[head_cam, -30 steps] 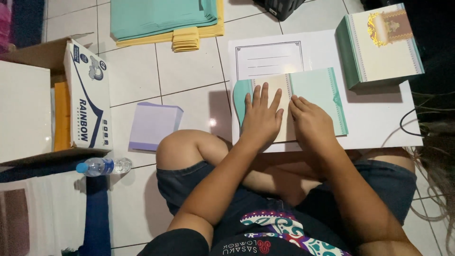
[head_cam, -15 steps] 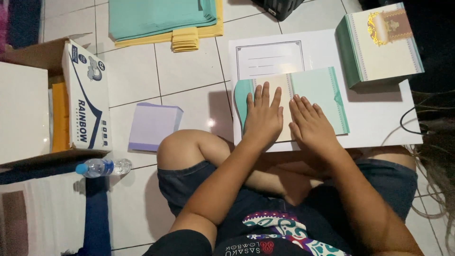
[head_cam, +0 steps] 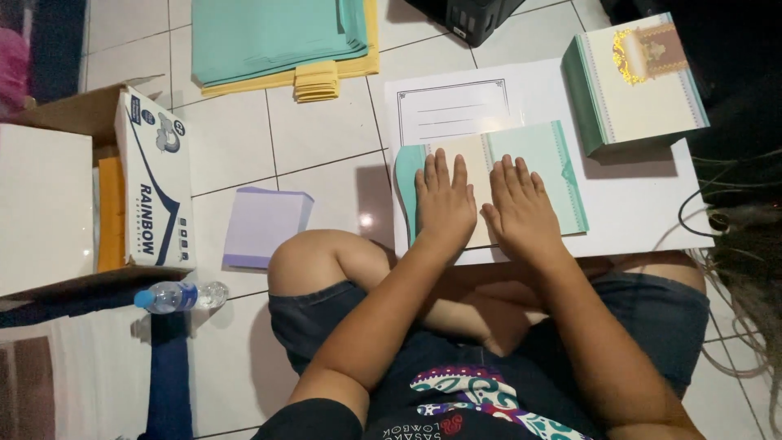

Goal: Folding paper invitations and stacking them neatly on a workspace.

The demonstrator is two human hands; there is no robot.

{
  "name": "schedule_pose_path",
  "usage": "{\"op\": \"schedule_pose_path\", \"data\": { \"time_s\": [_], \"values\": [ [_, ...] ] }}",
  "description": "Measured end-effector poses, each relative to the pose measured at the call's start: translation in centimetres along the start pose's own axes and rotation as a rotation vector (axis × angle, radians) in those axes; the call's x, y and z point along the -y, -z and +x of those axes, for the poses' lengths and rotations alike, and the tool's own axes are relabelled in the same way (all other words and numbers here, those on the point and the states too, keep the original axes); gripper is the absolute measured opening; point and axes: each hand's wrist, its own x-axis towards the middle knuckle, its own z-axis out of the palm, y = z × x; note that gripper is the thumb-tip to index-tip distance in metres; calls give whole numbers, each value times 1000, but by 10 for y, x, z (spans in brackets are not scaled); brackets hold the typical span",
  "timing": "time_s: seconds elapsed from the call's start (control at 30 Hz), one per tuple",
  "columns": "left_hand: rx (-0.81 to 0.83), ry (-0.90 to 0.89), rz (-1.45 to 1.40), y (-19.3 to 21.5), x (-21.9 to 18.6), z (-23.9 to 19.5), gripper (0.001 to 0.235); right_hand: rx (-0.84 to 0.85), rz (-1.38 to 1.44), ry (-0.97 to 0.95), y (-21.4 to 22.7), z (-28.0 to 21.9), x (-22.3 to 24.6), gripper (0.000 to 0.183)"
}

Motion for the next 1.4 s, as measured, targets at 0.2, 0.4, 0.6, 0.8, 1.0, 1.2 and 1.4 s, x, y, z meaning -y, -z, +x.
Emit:
{"op": "schedule_pose_path", "data": {
  "time_s": [0.2, 0.4, 0.6, 0.8, 1.0, 1.2, 1.4],
  "values": [
    [388, -291, 65, -2, -1, 36, 87, -170, 542, -120, 9, -6, -9, 77],
    [444, -507, 298, 47, -17, 36, 65, -194, 1100, -105, 21, -15, -29, 74],
    [192, -705, 315, 53, -9, 55, 24, -227, 1204, -53, 23, -16, -40, 75],
    [-68, -270, -343, 135, 31, 36, 17, -183, 1309, -43, 23, -12, -45, 73],
    [-291, 198, -826, 69, 40, 9, 21, -240, 1102, -114, 4, -23, -31, 42],
    [-424, -4, -391, 46, 13, -7, 85, -366, 749, -54, 4, -19, -14, 49],
    [-90, -136, -464, 18, 13, -5, 53, -253, 278, 92, 49, -42, 16, 34]
  ]
}}
